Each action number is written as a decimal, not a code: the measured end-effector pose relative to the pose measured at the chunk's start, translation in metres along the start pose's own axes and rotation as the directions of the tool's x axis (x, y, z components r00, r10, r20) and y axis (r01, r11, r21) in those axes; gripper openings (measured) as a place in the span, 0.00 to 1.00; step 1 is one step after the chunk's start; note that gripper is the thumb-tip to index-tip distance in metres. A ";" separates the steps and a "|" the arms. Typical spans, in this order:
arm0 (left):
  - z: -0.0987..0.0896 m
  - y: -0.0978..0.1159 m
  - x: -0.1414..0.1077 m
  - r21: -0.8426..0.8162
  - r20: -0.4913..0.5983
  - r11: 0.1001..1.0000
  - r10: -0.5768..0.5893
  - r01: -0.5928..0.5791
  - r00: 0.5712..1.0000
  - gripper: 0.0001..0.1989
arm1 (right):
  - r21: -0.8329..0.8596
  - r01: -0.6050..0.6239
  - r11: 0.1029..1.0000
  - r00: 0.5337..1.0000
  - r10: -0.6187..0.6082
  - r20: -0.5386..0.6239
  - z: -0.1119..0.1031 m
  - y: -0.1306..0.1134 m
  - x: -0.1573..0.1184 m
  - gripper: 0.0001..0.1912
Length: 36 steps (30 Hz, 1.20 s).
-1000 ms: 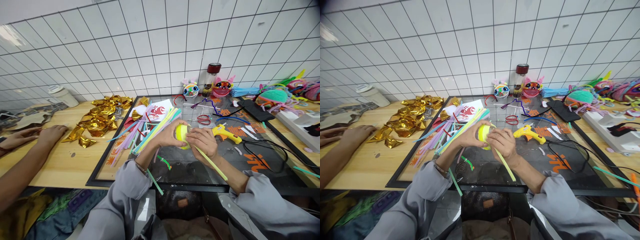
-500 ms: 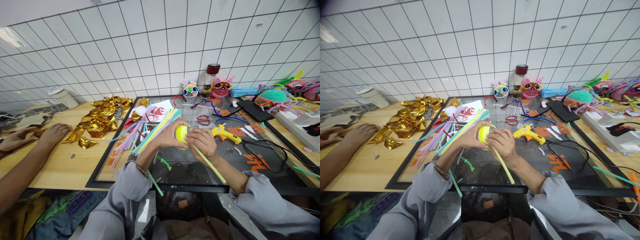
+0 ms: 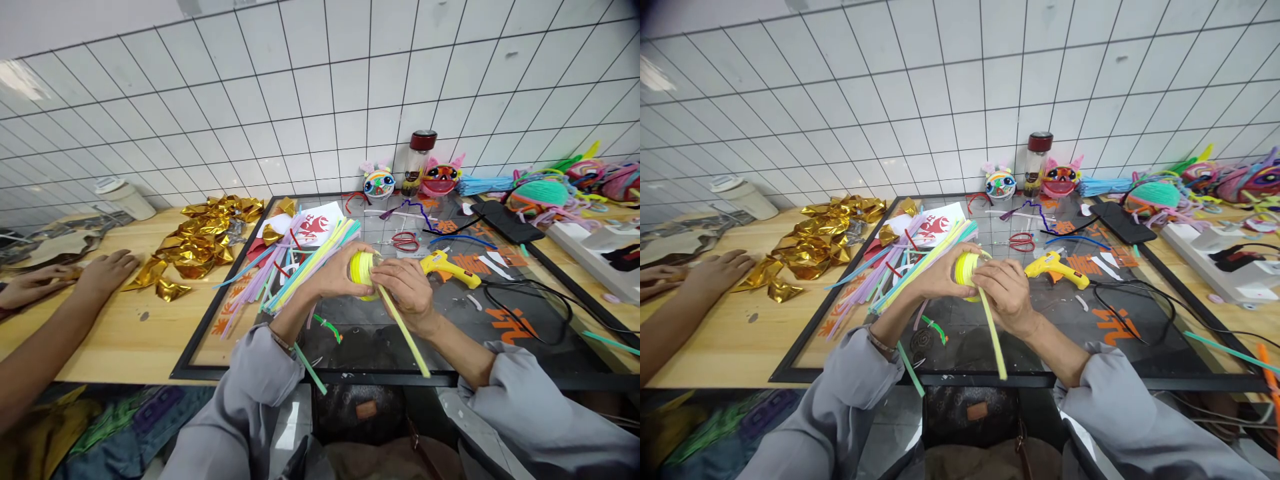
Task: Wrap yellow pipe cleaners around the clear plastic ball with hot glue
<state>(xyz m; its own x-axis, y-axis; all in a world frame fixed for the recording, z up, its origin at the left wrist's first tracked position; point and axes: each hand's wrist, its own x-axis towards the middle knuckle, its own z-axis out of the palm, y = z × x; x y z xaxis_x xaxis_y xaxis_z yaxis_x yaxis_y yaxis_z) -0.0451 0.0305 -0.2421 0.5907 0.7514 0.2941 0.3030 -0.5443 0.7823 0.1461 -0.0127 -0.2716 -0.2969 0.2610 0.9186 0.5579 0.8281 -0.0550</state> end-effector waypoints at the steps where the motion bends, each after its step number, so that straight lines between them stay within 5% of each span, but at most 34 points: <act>1: 0.000 0.001 0.000 -0.005 0.000 1.000 -0.007 0.007 1.000 0.34 | 0.004 -0.016 1.000 1.000 0.016 -0.002 -0.001 0.000 0.001 0.08; 7: 0.000 0.001 0.000 -0.061 -0.012 0.994 -0.094 0.094 0.995 0.33 | 0.048 -0.176 0.983 0.984 0.176 0.002 -0.006 0.000 0.005 0.06; 13: 0.003 -0.009 0.003 -0.224 -0.092 0.957 -0.209 0.185 0.974 0.35 | 0.060 -0.406 0.912 0.913 0.407 -0.010 -0.010 0.022 0.004 0.08; 17: 0.008 -0.016 0.007 -0.425 -0.161 0.874 -0.329 0.235 0.931 0.37 | 0.007 -0.589 0.808 0.805 0.588 -0.072 -0.024 0.053 0.005 0.11; 21: 0.010 -0.018 0.009 -0.571 -0.211 0.784 -0.427 0.243 0.880 0.36 | -0.251 -0.762 0.597 0.620 0.785 -0.012 -0.048 0.082 0.003 0.14; 25: 0.009 -0.021 0.010 -0.646 -0.227 0.727 -0.476 0.235 0.850 0.35 | -0.651 -0.633 0.420 0.433 0.888 0.152 -0.065 0.088 0.002 0.16; 29: 0.008 -0.023 0.010 -0.666 -0.221 0.709 -0.487 0.234 0.845 0.35 | -0.813 -0.428 0.395 0.267 0.914 0.304 -0.069 0.082 0.002 0.17; 31: 0.008 -0.023 0.010 -0.672 -0.221 0.705 -0.482 0.226 0.848 0.35 | -0.843 -0.364 0.397 0.247 0.913 0.324 -0.070 0.082 -0.002 0.20; 36: 0.008 -0.020 0.009 -0.720 -0.200 0.658 -0.503 0.223 0.841 0.34 | -0.846 -0.300 0.440 0.326 0.881 0.343 -0.073 0.094 -0.017 0.18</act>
<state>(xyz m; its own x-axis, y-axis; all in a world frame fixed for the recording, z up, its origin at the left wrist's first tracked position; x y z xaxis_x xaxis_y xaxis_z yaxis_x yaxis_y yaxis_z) -0.0397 0.0447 -0.2594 0.1949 0.9801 -0.0366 -0.2073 0.0776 0.9752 0.2597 0.0245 -0.2641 0.1291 0.9847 0.1174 0.9906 -0.1335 0.0311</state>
